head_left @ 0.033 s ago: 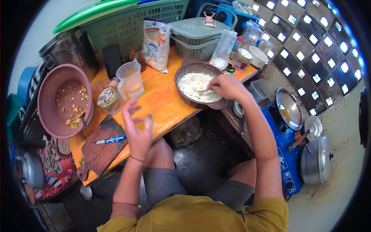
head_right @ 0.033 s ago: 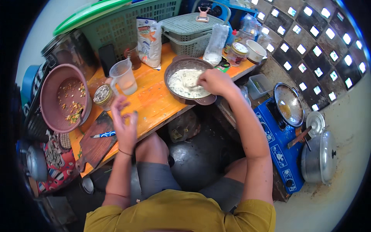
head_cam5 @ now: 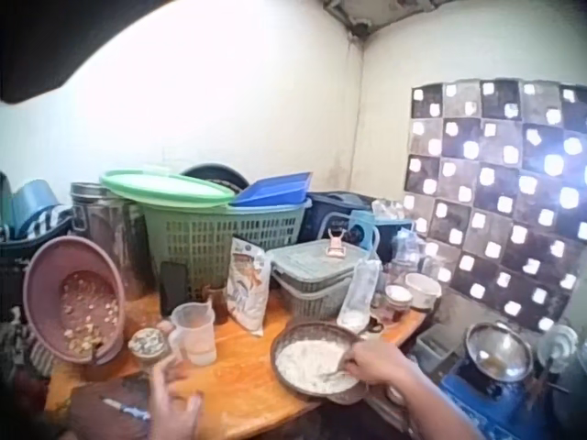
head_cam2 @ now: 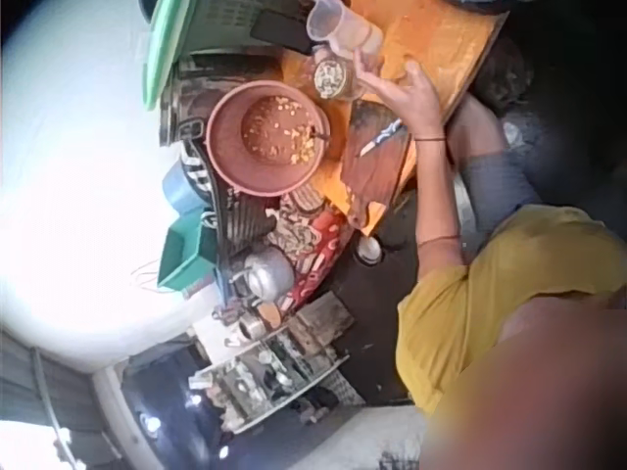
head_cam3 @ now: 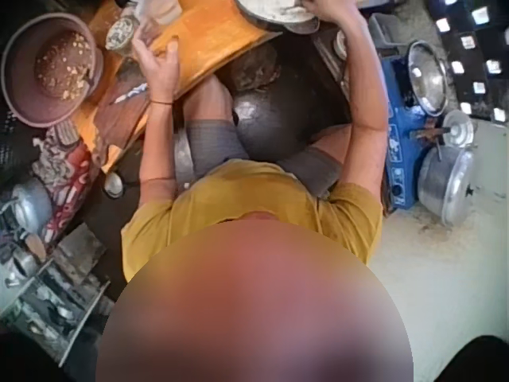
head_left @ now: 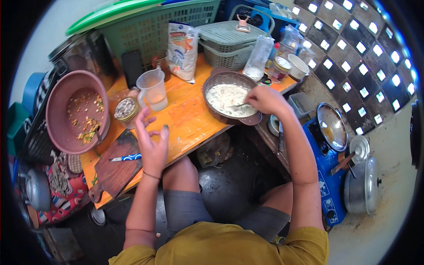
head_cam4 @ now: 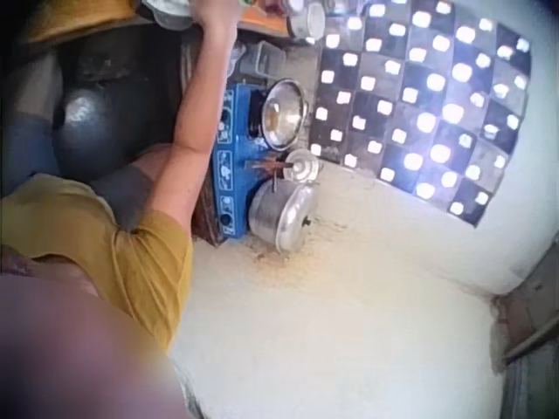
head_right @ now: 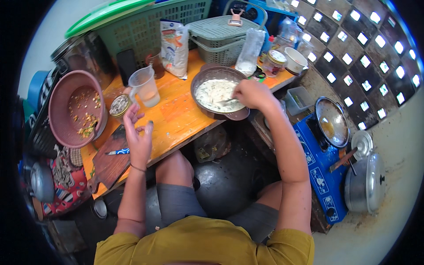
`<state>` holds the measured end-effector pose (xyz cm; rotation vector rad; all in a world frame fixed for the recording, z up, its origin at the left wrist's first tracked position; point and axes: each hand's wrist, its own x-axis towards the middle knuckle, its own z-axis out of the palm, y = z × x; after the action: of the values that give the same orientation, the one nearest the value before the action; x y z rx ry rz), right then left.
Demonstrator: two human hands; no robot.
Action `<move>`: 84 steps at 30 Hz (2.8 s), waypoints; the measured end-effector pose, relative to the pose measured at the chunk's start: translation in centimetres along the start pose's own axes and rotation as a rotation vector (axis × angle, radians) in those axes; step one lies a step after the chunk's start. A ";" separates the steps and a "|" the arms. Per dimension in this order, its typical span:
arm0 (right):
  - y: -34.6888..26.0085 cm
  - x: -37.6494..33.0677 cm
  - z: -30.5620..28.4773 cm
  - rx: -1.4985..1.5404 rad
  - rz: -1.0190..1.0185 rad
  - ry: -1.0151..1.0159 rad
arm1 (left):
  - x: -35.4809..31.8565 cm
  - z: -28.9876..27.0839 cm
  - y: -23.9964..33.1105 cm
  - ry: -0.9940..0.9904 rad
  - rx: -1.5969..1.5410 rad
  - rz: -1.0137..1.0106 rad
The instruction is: Preparing a batter for food by mixing flour, chopped greens, and seasoning with water in a bowl.
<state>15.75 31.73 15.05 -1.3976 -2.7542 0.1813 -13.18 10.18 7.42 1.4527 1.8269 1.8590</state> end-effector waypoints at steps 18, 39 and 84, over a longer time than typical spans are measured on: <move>0.1 2.9 3.9 0.089 -0.153 0.303 | 10.0 1.2 -5.2 -0.173 -0.047 -0.537; 1.6 1.1 2.5 0.010 -0.082 0.344 | 15.7 2.7 3.3 -0.911 0.391 0.037; 0.6 3.5 3.3 0.121 -0.196 0.199 | 15.3 0.3 -8.2 -0.366 0.288 -0.190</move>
<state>13.84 34.64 11.68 -1.0484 -2.6453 0.1860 -24.91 22.97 8.30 1.5184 2.0141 1.1874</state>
